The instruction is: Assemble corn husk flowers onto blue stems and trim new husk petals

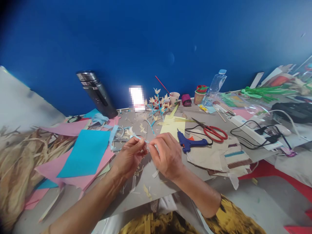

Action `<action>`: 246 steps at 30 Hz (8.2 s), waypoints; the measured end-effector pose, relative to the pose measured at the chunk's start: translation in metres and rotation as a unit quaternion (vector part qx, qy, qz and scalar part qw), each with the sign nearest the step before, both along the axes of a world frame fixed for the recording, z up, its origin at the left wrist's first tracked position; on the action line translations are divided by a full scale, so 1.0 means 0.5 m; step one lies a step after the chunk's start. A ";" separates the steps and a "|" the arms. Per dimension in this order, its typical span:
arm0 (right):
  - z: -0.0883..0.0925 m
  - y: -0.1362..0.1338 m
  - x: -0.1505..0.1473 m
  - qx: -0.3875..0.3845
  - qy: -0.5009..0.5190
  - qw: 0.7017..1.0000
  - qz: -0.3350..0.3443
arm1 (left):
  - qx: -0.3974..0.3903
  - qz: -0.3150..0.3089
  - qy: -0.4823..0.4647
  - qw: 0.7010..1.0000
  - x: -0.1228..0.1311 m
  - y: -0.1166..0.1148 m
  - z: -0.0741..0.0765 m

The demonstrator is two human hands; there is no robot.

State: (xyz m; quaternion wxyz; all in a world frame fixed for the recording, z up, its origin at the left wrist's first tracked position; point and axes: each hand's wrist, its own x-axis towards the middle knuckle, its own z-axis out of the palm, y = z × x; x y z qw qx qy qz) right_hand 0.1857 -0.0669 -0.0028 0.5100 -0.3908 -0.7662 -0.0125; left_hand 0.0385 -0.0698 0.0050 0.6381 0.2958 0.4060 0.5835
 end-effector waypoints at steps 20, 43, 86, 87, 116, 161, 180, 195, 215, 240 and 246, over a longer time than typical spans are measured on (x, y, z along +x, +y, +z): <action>0.004 -0.005 0.037 -0.284 0.222 0.932 0.027 | 0.058 0.028 0.105 0.992 -0.007 0.005 -0.015; 0.010 -0.010 0.003 -0.206 0.104 0.972 0.037 | 0.097 0.014 0.092 0.991 -0.008 0.003 -0.012; 0.013 -0.001 0.005 -0.636 0.462 0.529 0.320 | 0.107 -0.009 0.086 0.991 -0.006 -0.003 -0.009; 0.011 -0.002 0.007 -0.645 0.455 0.509 0.344 | 0.109 -0.012 0.082 0.991 -0.006 -0.003 -0.007; -0.024 -0.024 0.041 -0.561 0.273 0.732 0.275 | 0.060 -0.012 0.028 0.998 -0.012 0.008 0.003; -0.058 0.173 -0.090 -0.513 0.189 0.826 0.138 | 0.072 0.116 0.120 0.983 -0.116 0.097 -0.032; -0.037 0.137 -0.112 -0.473 0.181 0.833 0.223 | 0.064 0.094 0.097 0.989 -0.117 0.097 -0.042; -0.049 0.120 -0.130 -0.488 0.150 0.819 0.263 | 0.072 0.179 0.151 0.970 -0.110 0.087 -0.024; -0.049 0.120 -0.129 -0.474 0.077 0.833 0.276 | 0.065 0.197 0.125 0.970 -0.090 0.075 -0.026; -0.051 0.120 -0.129 -0.471 0.075 0.834 0.279 | 0.120 0.183 0.282 0.934 -0.095 0.073 -0.030; -0.041 0.116 -0.125 -0.496 0.083 0.814 0.289 | 0.097 0.194 0.263 0.940 -0.099 0.075 -0.021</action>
